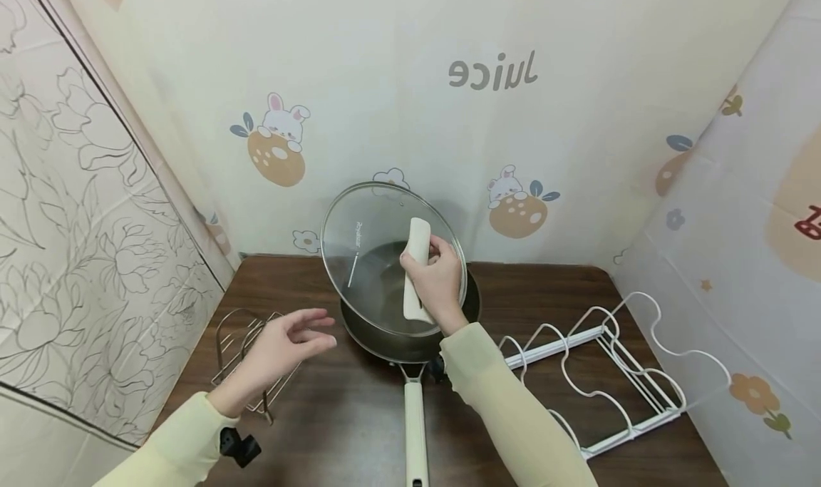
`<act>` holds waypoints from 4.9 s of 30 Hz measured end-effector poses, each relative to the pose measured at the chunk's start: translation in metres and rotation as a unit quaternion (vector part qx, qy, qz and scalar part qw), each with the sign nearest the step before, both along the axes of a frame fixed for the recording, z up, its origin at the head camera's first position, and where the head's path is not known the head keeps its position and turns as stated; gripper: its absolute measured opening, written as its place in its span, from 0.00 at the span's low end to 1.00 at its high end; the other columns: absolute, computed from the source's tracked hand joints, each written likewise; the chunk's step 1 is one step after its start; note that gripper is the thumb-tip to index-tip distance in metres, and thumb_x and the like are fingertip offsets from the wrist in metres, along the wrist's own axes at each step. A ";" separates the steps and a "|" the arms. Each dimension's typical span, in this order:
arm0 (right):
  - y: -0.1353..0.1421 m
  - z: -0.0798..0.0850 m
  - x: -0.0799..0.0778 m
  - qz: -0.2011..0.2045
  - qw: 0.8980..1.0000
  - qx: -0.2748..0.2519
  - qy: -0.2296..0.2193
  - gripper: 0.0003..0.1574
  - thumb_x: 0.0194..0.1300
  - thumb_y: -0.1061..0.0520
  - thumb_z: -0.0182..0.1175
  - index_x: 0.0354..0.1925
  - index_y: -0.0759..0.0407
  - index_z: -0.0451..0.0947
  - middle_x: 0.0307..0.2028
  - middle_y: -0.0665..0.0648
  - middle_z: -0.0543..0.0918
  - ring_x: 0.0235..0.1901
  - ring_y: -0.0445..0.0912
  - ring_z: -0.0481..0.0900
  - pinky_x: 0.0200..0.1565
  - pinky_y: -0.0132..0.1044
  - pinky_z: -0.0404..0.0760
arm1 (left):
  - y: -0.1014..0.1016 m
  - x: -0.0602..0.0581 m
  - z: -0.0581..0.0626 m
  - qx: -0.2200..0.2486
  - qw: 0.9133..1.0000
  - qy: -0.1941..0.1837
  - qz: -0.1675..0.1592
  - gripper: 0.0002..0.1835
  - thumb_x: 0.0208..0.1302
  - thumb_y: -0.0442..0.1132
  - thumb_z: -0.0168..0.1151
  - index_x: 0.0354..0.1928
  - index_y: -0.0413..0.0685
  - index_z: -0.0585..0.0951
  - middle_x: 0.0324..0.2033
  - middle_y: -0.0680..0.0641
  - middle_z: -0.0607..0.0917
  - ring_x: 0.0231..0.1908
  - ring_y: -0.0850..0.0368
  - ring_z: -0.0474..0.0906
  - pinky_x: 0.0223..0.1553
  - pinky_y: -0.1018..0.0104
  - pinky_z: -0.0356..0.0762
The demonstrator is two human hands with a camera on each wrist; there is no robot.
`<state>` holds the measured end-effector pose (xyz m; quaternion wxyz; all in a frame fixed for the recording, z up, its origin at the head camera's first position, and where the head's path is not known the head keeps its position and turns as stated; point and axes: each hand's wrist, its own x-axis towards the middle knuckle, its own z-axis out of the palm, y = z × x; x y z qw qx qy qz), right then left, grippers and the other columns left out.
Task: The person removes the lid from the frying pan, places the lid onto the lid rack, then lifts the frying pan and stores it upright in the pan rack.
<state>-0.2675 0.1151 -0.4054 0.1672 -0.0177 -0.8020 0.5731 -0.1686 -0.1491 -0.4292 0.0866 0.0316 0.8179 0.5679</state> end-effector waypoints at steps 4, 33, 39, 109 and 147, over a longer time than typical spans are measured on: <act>0.001 -0.002 0.000 0.009 1.000 -0.030 -0.004 0.36 0.62 0.55 0.70 0.66 0.63 0.75 0.50 0.62 0.83 0.26 0.37 0.76 0.32 0.25 0.79 | -0.017 -0.005 0.014 -0.038 0.999 0.021 0.016 0.34 0.60 0.55 0.76 0.66 0.54 0.78 0.56 0.52 0.89 0.49 0.60 0.89 0.59 0.55 0.84; -0.012 0.003 0.001 0.030 0.986 -0.165 -0.012 0.32 0.64 0.56 0.69 0.65 0.62 0.76 0.48 0.59 0.84 0.34 0.37 0.83 0.37 0.24 0.85 | -0.136 -0.022 -0.005 -0.275 0.957 0.072 0.053 0.50 0.55 0.62 0.76 0.69 0.33 0.72 0.65 0.30 0.77 0.62 0.31 0.77 0.63 0.35 0.77; -0.013 0.000 -0.001 0.027 0.985 -0.169 -0.011 0.33 0.63 0.56 0.69 0.65 0.62 0.76 0.48 0.59 0.84 0.36 0.37 0.83 0.39 0.24 0.85 | -0.141 -0.020 -0.014 -0.292 0.953 0.071 0.046 0.49 0.52 0.61 0.79 0.65 0.31 0.75 0.57 0.30 0.82 0.53 0.35 0.83 0.56 0.38 0.82; -0.108 0.018 -0.007 0.053 0.947 -0.312 -0.056 0.24 0.64 0.55 0.64 0.58 0.60 0.83 0.39 0.57 0.87 0.23 0.43 0.82 0.26 0.30 0.83 | -0.155 -0.147 -0.039 -0.242 0.963 0.075 -0.086 0.45 0.54 0.38 0.80 0.74 0.47 0.69 0.72 0.34 0.71 0.72 0.31 0.66 0.71 0.34 0.69; -0.179 -0.038 -0.038 0.073 0.908 -0.403 -0.083 0.27 0.68 0.56 0.59 0.61 0.67 0.78 0.28 0.52 0.82 0.18 0.39 0.76 0.20 0.25 0.75 | -0.160 -0.179 -0.042 -0.221 0.970 0.072 -0.075 0.45 0.55 0.35 0.79 0.74 0.40 0.68 0.75 0.34 0.69 0.74 0.33 0.65 0.75 0.39 0.65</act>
